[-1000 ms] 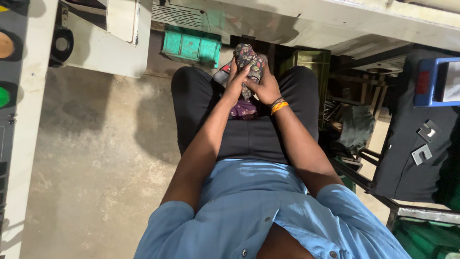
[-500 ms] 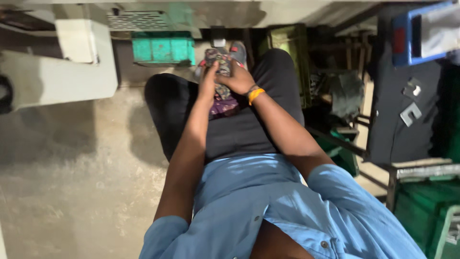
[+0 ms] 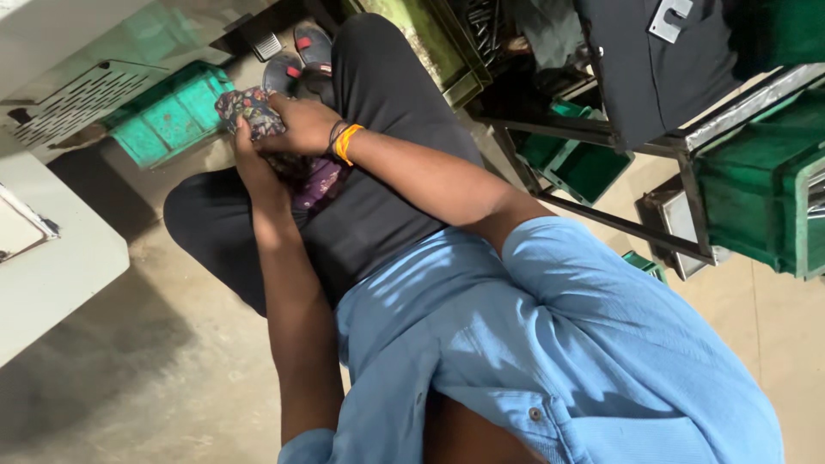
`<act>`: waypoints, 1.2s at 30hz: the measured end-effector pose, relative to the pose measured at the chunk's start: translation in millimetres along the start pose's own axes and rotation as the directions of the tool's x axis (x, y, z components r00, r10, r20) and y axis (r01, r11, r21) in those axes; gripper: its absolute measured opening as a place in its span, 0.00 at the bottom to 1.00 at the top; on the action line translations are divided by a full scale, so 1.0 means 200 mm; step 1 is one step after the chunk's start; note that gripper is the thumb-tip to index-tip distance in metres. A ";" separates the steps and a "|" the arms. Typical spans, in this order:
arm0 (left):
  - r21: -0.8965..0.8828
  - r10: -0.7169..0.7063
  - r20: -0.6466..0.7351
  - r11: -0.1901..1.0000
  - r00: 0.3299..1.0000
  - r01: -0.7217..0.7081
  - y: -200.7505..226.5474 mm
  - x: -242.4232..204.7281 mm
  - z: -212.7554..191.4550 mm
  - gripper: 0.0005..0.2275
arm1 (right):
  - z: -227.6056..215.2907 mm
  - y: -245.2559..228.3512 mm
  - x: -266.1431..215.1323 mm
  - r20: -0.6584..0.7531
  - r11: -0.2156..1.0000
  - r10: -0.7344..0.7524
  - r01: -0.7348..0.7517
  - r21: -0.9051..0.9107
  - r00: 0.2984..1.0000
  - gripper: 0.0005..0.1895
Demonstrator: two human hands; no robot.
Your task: The person sits on the floor and repeatedly wipes small metal parts with a patterned cloth. They pick up each part, wipe it thoroughly, and place it on a nearby surface. The person also wipes the interior of a machine compartment with the cloth.
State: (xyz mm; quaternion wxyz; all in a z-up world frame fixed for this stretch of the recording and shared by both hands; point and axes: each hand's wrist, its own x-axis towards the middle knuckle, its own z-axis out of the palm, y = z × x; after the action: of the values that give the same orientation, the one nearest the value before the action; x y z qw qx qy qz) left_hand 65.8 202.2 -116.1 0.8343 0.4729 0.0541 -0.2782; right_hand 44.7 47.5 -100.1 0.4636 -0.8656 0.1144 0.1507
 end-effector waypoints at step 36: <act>0.206 0.010 -0.340 0.976 0.940 0.064 -0.20 0.15 -0.08 0.41 | -0.06 0.04 0.01 0.037 0.971 -0.083 0.072 0.230 0.996 0.41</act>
State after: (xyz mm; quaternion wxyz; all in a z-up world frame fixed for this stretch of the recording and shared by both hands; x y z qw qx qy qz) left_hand 73.4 187.1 -165.1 0.7528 0.5999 0.1730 -0.2086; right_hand 45.9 33.0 -101.2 0.5681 -0.8067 0.0865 0.1382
